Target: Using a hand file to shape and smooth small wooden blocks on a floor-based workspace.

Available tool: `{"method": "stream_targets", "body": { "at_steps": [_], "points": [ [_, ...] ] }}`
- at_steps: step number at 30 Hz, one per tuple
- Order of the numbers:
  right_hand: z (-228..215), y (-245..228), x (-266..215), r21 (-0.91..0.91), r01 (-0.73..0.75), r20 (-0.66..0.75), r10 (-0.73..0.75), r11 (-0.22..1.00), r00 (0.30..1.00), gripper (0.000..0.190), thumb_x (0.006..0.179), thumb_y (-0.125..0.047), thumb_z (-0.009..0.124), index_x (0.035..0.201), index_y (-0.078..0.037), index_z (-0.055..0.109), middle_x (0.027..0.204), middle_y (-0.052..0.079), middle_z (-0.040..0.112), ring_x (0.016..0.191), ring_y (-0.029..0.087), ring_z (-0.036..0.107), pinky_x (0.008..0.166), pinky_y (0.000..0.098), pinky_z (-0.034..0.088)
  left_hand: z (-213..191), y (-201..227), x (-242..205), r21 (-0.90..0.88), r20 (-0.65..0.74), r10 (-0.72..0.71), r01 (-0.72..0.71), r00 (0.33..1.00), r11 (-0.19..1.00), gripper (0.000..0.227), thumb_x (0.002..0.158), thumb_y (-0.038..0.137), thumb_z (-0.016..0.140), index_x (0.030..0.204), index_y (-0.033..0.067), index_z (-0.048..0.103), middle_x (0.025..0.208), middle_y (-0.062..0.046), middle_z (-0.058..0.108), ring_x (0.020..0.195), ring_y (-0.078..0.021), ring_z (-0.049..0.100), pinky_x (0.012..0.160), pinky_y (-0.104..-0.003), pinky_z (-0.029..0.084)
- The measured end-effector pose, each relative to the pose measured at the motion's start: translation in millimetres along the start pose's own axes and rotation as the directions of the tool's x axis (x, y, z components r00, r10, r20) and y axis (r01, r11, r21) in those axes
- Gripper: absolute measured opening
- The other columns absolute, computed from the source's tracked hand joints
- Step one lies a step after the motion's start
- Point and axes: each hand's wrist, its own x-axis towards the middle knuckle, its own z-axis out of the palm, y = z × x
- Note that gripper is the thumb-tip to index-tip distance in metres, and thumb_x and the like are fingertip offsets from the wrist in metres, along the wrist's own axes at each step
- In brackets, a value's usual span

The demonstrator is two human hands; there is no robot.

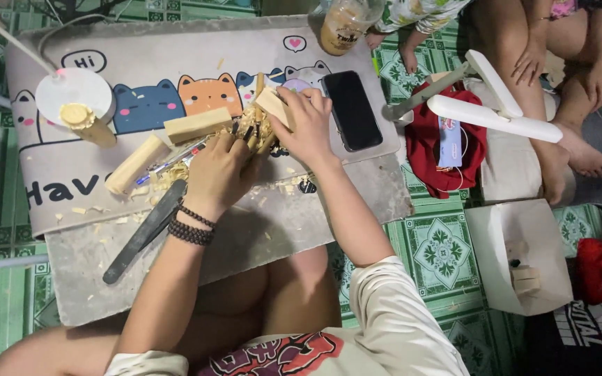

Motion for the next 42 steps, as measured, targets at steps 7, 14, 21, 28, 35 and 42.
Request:
{"method": "stream_targets", "body": {
  "at_steps": [7, 14, 21, 28, 35, 42],
  "points": [
    [-6, -9, 5, 0.034, 0.045, -0.16, -0.039, 0.998, 0.986, 0.048, 0.089, -0.036, 0.077, 0.132, -0.018, 0.065, 0.089, 0.003, 0.072, 0.101, 0.019, 0.054, 0.089, 0.0386, 0.035, 8, -7, 1, -0.004, -0.068, 0.01, -0.01, 0.998, 1.0, 0.027, 0.088, 0.039, 0.071, 0.085, 0.0133, 0.061, 0.079, -0.006, 0.057, 0.078, -0.0278, 0.068, 0.062, -0.034, 0.056],
    [-10, -29, 11, 0.166, 0.149, -0.315, -0.09, 0.975, 0.945, 0.039, 0.095, -0.038, 0.07, 0.125, -0.013, 0.07, 0.089, 0.0, 0.071, 0.088, 0.017, 0.06, 0.081, 0.0332, 0.039, 11, -12, 1, 0.019, -0.08, -0.022, 0.023, 0.997, 1.0, 0.027, 0.088, 0.038, 0.073, 0.086, 0.0144, 0.061, 0.079, -0.005, 0.055, 0.078, -0.0277, 0.068, 0.061, -0.034, 0.055],
    [-16, -34, 13, 0.246, 0.154, -0.242, -0.093, 0.957, 0.966, 0.036, 0.104, -0.03, 0.062, 0.135, -0.012, 0.065, 0.092, 0.01, 0.07, 0.085, 0.03, 0.066, 0.078, 0.0357, 0.048, 10, -10, 1, 0.023, -0.135, 0.025, -0.022, 0.991, 0.999, 0.019, 0.092, 0.03, 0.068, 0.084, 0.0141, 0.063, 0.075, -0.004, 0.055, 0.072, -0.0261, 0.068, 0.058, -0.032, 0.054],
    [-12, -28, 5, 0.244, 0.186, -0.083, -0.171, 0.952, 0.982, 0.048, 0.09, -0.042, 0.077, 0.129, -0.015, 0.069, 0.088, 0.006, 0.072, 0.083, 0.026, 0.069, 0.08, 0.0356, 0.049, 9, -5, -3, 0.057, -0.122, 0.02, -0.013, 0.992, 0.998, 0.02, 0.094, 0.03, 0.065, 0.08, 0.0168, 0.06, 0.067, -0.002, 0.058, 0.063, -0.0251, 0.069, 0.05, -0.032, 0.052],
    [-21, -34, 11, 0.373, 0.091, -0.074, -0.068, 0.923, 0.995, 0.035, 0.102, -0.039, 0.062, 0.124, -0.014, 0.069, 0.076, 0.002, 0.063, 0.067, 0.022, 0.062, 0.071, 0.0351, 0.047, -6, -1, 2, -0.101, -0.039, 0.038, -0.041, 0.999, 0.994, 0.019, 0.097, 0.026, 0.063, 0.081, 0.0146, 0.062, 0.064, -0.004, 0.061, 0.063, -0.0294, 0.07, 0.047, -0.035, 0.05],
    [-19, -31, 0, 0.478, -0.044, -0.019, 0.06, 0.877, 0.998, 0.026, 0.103, -0.03, 0.058, 0.122, -0.018, 0.071, 0.059, -0.001, 0.054, 0.054, 0.018, 0.058, 0.061, 0.03, 0.051, -2, 1, 0, -0.15, 0.091, 0.057, -0.043, 0.994, 0.988, 0.024, 0.095, 0.031, 0.064, 0.081, 0.0113, 0.066, 0.065, -0.009, 0.067, 0.065, -0.0335, 0.072, 0.05, -0.041, 0.053]
  ]
}}
